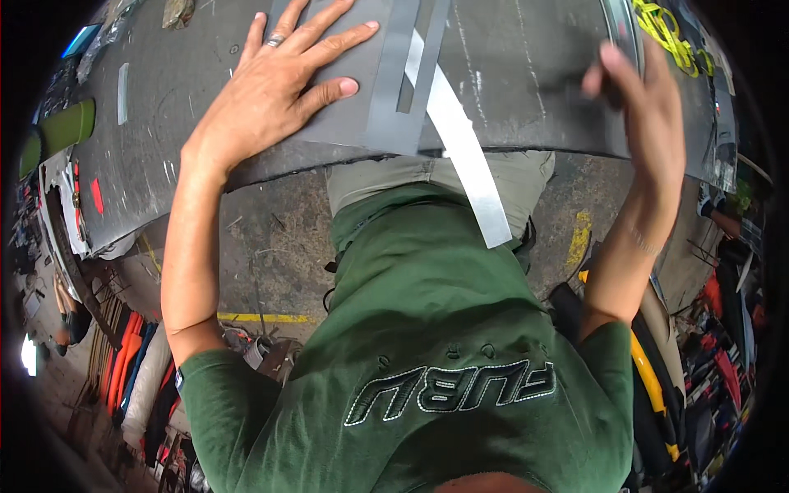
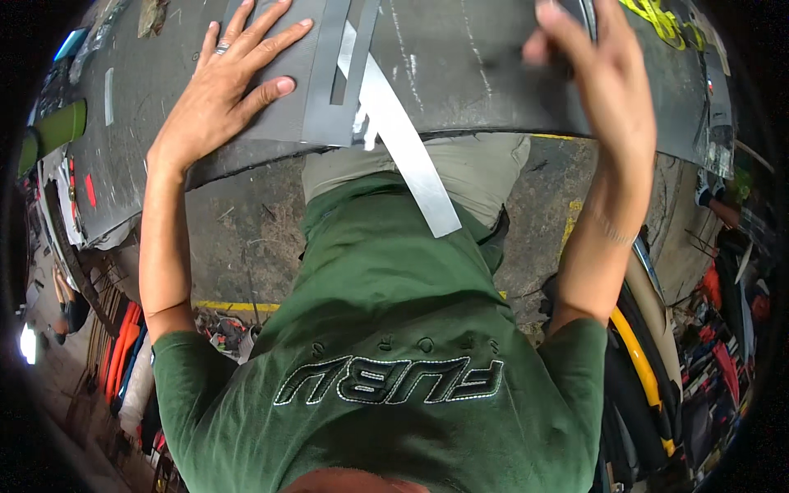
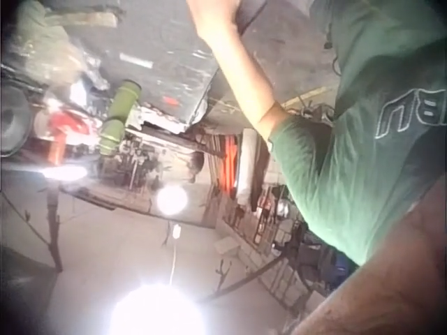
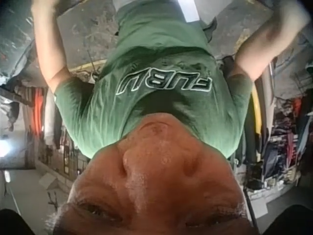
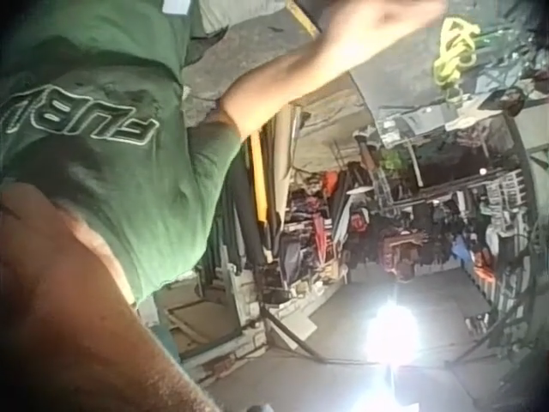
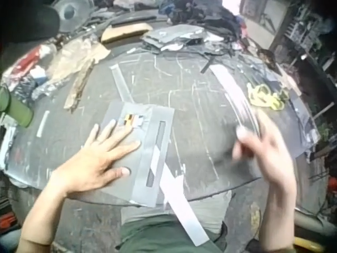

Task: Cutting a grey piece of fabric on a workbench using a metal ruler and a utility knife.

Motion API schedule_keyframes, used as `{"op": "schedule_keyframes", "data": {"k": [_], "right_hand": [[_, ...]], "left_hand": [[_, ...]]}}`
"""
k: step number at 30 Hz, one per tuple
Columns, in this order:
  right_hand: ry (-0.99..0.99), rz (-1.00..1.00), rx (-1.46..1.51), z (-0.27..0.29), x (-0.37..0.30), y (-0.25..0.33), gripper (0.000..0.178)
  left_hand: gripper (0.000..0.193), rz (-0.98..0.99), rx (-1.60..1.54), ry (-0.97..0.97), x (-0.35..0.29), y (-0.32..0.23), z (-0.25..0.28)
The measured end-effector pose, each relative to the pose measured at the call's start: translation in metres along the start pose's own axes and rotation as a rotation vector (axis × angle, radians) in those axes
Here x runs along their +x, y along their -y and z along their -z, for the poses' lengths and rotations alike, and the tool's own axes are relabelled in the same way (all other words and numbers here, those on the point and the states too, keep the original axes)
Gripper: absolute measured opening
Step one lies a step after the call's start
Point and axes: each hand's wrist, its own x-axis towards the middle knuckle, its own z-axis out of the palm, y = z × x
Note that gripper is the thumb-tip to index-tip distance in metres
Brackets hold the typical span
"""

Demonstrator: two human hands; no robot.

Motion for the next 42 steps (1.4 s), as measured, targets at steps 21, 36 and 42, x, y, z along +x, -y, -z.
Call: {"op": "schedule_keyframes", "data": {"k": [21, 36, 42], "right_hand": [[0.084, -0.288, 0.307, -0.105, -0.122, 0.007, 0.020], [-0.522, -0.196, -0.204, 0.031, -0.213, -0.132, 0.020], [-0.567, -0.282, 0.055, 0.020, -0.194, -0.121, 0.025]], "left_hand": [[0.109, -0.332, -0.075, -0.097, 0.022, 0.020, -0.001], [0.062, -0.142, 0.086, -0.426, -0.013, 0.025, -0.057], [0.060, -0.071, 0.127, -0.520, 0.005, -0.003, -0.065]]}}
